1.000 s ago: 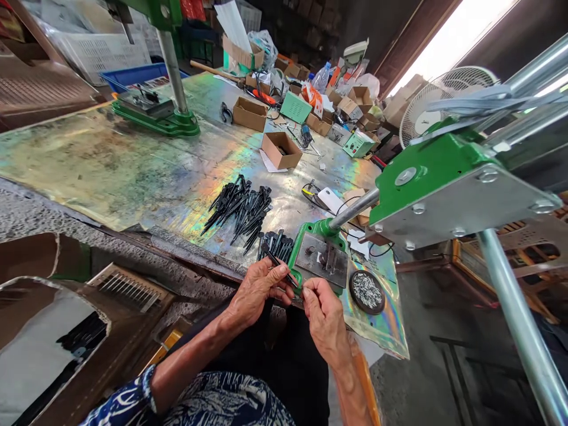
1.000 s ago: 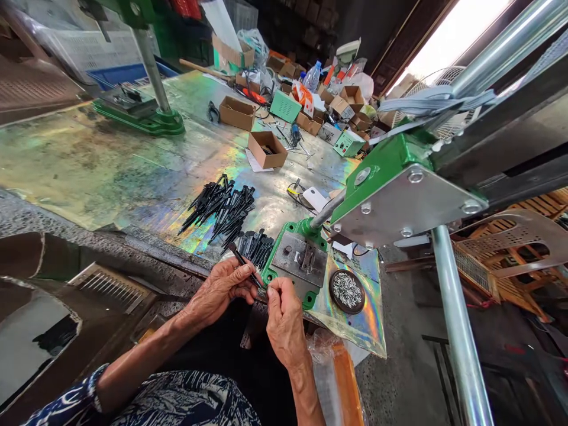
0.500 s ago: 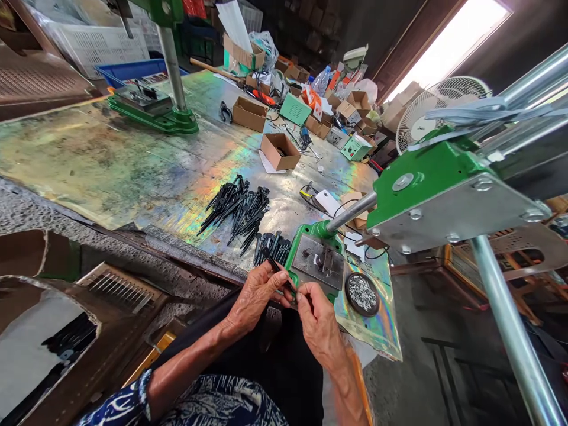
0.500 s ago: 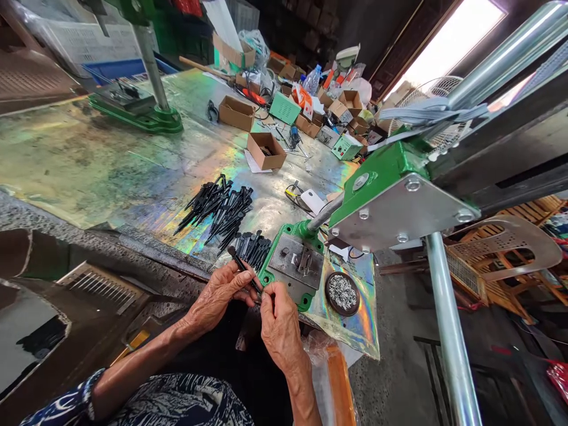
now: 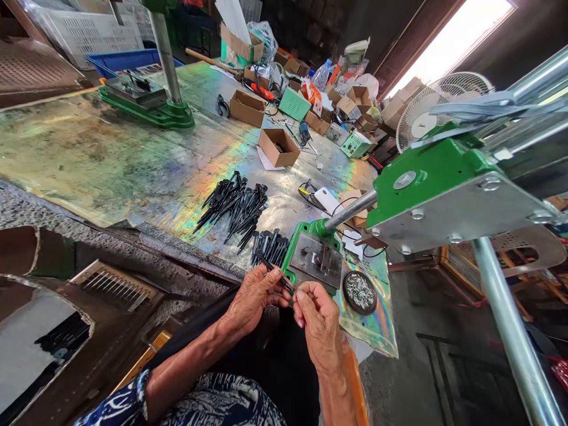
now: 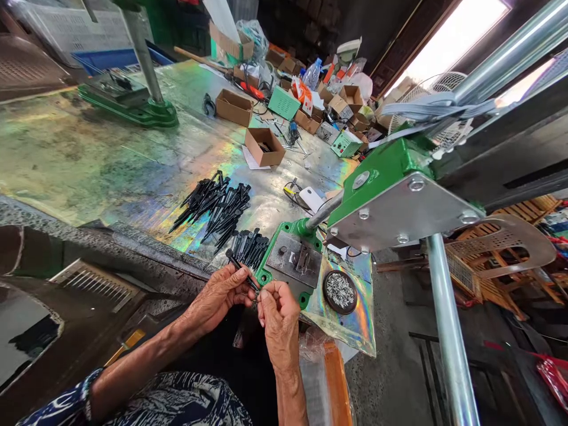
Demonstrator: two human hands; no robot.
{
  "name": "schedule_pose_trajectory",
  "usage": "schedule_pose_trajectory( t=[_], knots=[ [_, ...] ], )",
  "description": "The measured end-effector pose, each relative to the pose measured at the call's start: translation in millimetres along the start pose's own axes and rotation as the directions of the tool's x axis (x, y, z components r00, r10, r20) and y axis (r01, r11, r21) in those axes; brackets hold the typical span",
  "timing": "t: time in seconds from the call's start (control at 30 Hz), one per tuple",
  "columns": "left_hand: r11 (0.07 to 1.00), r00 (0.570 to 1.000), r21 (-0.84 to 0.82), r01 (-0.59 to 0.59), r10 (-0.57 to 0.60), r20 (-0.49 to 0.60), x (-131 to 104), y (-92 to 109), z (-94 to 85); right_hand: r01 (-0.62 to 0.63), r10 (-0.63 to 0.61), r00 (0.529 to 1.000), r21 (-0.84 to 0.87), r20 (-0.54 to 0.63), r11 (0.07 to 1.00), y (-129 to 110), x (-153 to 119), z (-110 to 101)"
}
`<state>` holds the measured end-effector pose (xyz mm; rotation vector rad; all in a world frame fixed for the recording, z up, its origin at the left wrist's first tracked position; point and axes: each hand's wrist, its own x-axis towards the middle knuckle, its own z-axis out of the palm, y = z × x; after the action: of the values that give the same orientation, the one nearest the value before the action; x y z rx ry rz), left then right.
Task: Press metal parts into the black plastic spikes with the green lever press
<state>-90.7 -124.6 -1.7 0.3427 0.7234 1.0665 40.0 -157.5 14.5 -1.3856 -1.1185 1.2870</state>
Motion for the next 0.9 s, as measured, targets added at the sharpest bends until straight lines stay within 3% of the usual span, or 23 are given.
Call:
schedule_pose_trajectory(
  t=[0.2, 0.57, 0.77, 0.9],
  knots=[
    [0.997, 0.999, -0.063, 0.036, -0.035, 0.02, 1.3, -3.0, -0.2, -0.006, 0.008, 1.0, 0.181, -0.012, 0.983, -0.3, 1.9, 3.8],
    [0.998, 0.997, -0.014, 0.068, -0.068, 0.024, 3.2, -4.0, 3.8, -0.044, 0.056, 0.998, 0.254, -0.039, 0.966, -4.7, 2.8, 1.9],
    [0.99, 0.999, 0.138, -0.025, 0.02, 0.04, 1.3, -6.3, 4.2, -0.053, 0.057, 0.998, 0.195, -0.017, 0.979, -0.4, 0.6, -2.7],
    [0.954, 0.991, 0.275, -0.116, 0.095, 0.09, 1.8, -5.7, 4.5, -0.027, 0.037, 0.997, 0.157, -0.065, 0.987, 1.3, 0.3, -1.7]
  ],
)
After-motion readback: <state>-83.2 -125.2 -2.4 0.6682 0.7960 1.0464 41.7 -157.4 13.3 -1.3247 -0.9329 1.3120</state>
